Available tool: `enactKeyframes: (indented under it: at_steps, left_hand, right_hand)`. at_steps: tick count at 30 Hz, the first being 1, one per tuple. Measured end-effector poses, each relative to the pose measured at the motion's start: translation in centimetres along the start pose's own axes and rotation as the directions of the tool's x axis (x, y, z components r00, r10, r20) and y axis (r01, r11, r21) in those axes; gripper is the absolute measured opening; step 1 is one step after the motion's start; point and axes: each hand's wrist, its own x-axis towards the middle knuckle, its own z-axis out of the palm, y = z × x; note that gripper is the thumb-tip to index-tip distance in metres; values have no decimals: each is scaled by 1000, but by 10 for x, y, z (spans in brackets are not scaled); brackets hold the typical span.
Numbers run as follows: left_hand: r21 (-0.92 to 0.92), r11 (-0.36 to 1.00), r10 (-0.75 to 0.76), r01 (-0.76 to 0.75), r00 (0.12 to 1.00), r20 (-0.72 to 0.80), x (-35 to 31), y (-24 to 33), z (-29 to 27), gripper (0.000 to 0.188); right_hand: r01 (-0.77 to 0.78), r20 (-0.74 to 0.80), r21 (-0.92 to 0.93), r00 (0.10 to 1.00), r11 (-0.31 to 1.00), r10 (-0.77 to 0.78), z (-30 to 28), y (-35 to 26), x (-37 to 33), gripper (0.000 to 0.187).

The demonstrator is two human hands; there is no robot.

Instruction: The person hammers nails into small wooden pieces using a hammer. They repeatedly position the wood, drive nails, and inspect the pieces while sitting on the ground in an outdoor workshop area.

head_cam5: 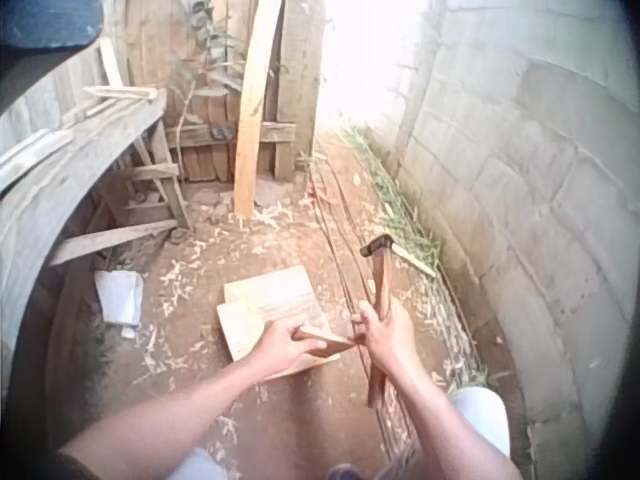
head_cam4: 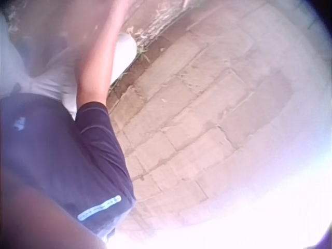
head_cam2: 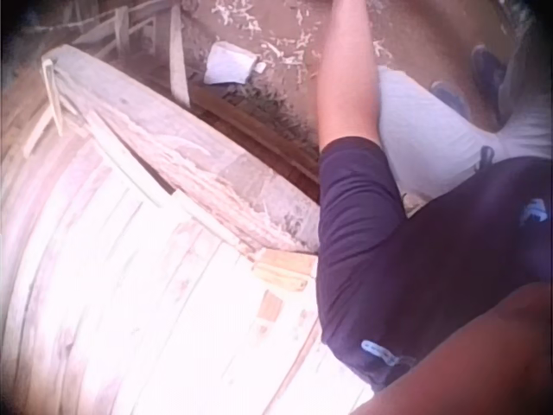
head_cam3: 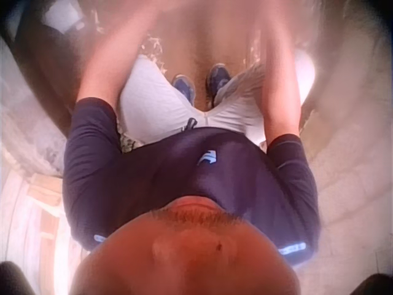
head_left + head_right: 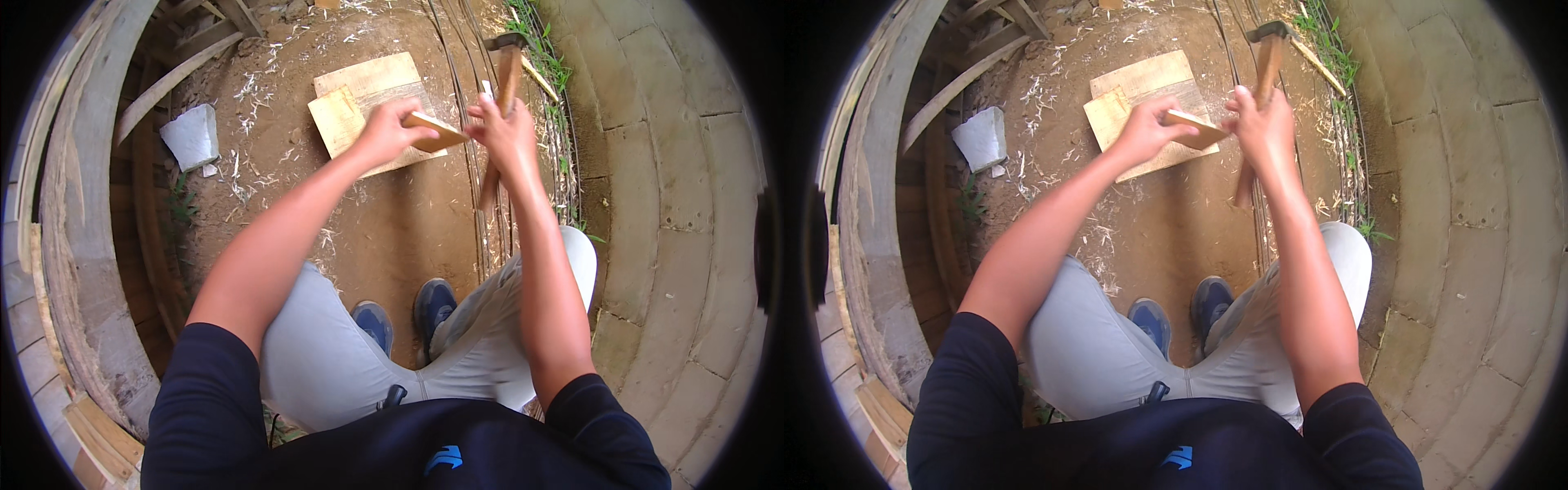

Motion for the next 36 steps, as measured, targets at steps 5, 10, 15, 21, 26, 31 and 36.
enactKeyframes:
  at_steps: [5,10,15,21,26,31,36]
  left_hand:
    - [-33,998,52,-60,978,-200,-1,3,40,30]
    - [-95,993,61,-76,987,-149,0,-22,58,25]
    - [-1,997,79,-81,978,-193,4,-26,51,29]
    - [87,989,-113,120,990,-88,6,-18,35,33]
    - [129,992,22,-4,990,-141,8,-48,42,33]
    - [180,984,9,1,998,-59,8,-35,37,34]
    - [143,985,112,-92,983,-144,11,-38,52,28]
  right_hand:
    - [46,49,-451,998,892,-27,-48,-17,-42,34]
    - [49,88,-542,996,839,-2,-51,-6,-89,37]
    - [48,76,-598,997,800,-3,-45,-7,-105,39]
    - [58,84,-549,996,834,-15,-40,-13,-99,47]
    - [166,153,-637,984,753,-88,-24,-24,-100,44]
    - [263,112,-600,963,755,-247,-18,-26,-108,33]
    - [221,142,-737,975,639,-173,-14,14,-98,40]
